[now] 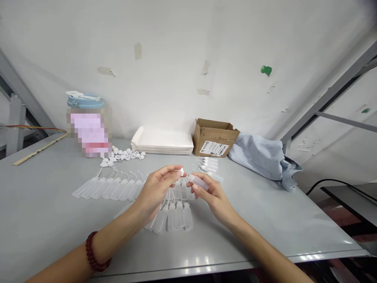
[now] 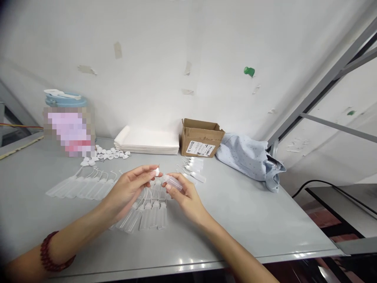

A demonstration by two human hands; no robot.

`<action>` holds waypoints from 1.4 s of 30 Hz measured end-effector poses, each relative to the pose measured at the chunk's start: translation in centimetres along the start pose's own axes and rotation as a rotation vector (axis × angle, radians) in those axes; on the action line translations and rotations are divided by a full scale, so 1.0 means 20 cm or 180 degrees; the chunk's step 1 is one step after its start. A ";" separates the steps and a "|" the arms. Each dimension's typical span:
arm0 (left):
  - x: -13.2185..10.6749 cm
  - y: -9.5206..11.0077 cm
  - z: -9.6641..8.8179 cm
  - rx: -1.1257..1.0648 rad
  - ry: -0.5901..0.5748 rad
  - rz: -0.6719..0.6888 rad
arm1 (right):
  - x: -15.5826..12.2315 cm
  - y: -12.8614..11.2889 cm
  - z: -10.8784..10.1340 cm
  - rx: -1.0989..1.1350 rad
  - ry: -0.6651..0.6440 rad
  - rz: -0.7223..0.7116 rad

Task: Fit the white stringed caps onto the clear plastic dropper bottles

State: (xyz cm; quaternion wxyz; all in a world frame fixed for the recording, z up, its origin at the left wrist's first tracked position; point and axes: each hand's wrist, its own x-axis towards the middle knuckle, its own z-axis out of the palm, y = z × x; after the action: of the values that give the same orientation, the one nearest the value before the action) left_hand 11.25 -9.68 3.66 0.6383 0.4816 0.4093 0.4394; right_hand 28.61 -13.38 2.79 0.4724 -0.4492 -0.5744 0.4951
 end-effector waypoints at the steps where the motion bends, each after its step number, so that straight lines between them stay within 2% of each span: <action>1: 0.00 0.00 0.00 -0.0059 0.0043 0.0040 | 0.00 0.00 0.00 0.0004 -0.0029 -0.0035; 5: 0.00 0.01 0.01 -0.0295 0.0069 0.0084 | -0.01 0.00 0.01 -0.0014 -0.0247 -0.0156; 12: -0.03 0.02 0.03 -0.0297 -0.0152 -0.0060 | -0.02 0.01 0.02 -0.0047 -0.0479 -0.0197; 19: -0.04 0.03 0.04 -0.0133 -0.0312 0.0059 | -0.02 0.00 0.02 -0.0235 -0.0393 -0.0244; 25: -0.03 0.05 0.01 -0.0135 -0.0210 0.0124 | -0.02 0.00 0.01 -0.0544 -0.0114 -0.0376; 31: -0.01 0.06 -0.01 -0.0099 -0.0276 0.0103 | -0.01 0.00 0.00 -0.0830 0.0032 -0.0433; 34: 0.00 0.07 -0.03 -0.0267 -0.0134 0.0149 | -0.01 0.00 0.00 -0.0810 0.0078 -0.0395; 36: 0.01 0.09 -0.05 -0.0319 0.0072 0.0231 | -0.01 -0.01 0.00 -0.0492 0.0023 -0.0273; 39: 0.02 0.10 -0.08 -0.0351 0.0321 0.0357 | 0.00 -0.02 -0.01 0.0693 -0.0393 0.0152; 42: 0.01 0.10 -0.09 -0.0247 0.0213 0.0264 | 0.01 -0.03 -0.03 0.1838 -0.0861 0.0604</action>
State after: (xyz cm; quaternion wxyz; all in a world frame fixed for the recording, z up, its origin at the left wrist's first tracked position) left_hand 9.36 -8.69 5.27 0.6236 0.4581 0.3928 0.4969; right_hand 29.10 -13.12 3.40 0.4515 -0.2784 -0.4235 0.7344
